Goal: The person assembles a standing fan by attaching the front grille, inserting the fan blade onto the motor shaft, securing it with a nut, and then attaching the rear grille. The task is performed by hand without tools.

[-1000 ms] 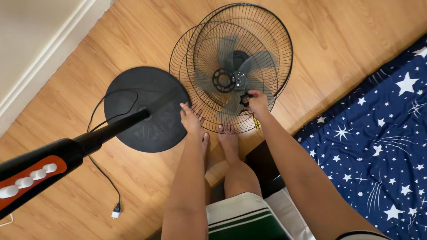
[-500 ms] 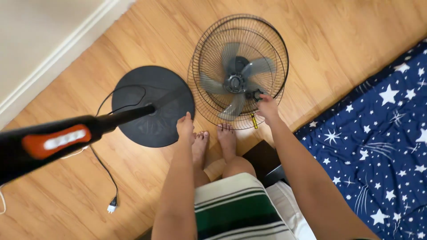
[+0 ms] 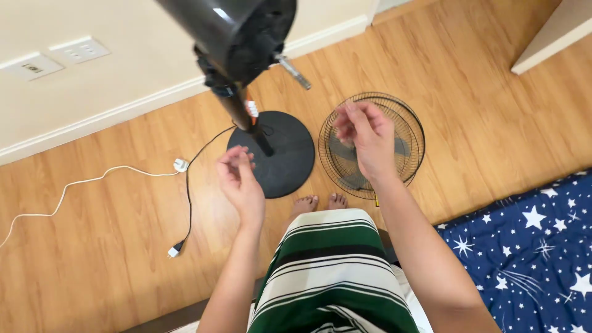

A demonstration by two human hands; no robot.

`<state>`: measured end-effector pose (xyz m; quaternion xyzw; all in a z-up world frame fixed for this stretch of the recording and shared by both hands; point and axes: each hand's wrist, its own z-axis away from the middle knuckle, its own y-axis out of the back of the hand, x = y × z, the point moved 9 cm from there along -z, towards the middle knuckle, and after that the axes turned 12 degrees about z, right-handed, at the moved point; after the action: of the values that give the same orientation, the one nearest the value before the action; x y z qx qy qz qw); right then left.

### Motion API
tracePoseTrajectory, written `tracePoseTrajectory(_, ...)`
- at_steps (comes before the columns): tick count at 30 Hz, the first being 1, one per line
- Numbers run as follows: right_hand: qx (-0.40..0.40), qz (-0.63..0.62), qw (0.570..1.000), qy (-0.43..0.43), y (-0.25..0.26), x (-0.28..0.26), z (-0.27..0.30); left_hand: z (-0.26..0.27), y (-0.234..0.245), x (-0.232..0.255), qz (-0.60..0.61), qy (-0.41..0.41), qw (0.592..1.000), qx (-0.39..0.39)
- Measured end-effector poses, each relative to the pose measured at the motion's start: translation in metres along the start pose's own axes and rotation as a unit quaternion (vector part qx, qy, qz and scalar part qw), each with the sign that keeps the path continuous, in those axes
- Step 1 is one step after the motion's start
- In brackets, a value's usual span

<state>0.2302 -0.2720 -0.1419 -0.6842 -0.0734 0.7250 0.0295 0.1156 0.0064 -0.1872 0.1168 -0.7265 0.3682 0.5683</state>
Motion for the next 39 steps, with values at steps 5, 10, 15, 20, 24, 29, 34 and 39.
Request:
tracePoseTrajectory(5, -0.033, 0.043, 0.993, 0.106, -0.061, -0.12, -0.005, -0.006, -0.044, 0.164, -0.11, -0.278, 0.951, -0.08)
tracePoseTrajectory(10, -0.039, 0.25, 0.931, 0.262, -0.094, -0.188, -0.008, -0.018, -0.092, 0.226, -0.166, -0.378, 0.899, -0.146)
tracePoseTrajectory(15, -0.005, 0.349, 0.887, 0.302, -0.112, -0.196, 0.002, -0.023, -0.123, 0.232, -0.177, -0.398, 0.883, -0.174)
tracePoseTrajectory(20, 0.035, 0.296, 0.922, 0.247, -0.107, -0.186, -0.005, -0.03, -0.124, 0.225, -0.158, -0.377, 0.899, -0.159)
tracePoseTrajectory(24, 0.048, 0.317, 0.919, 0.23, -0.099, -0.188, -0.012, -0.032, -0.12, 0.22, -0.154, -0.357, 0.91, -0.143)
tracePoseTrajectory(29, 0.033, 0.372, 0.89, 0.262, -0.097, -0.187, -0.013, -0.026, -0.117, 0.212, -0.136, -0.346, 0.92, -0.122)
tracePoseTrajectory(34, 0.033, 0.396, 0.871, 0.287, -0.086, -0.187, -0.005, -0.014, -0.124, 0.193, -0.14, -0.294, 0.938, -0.122)
tracePoseTrajectory(39, 0.018, 0.368, 0.897, 0.243, -0.077, -0.189, -0.004, -0.022, -0.151, 0.121, 0.049, 0.015, 0.99, -0.131)
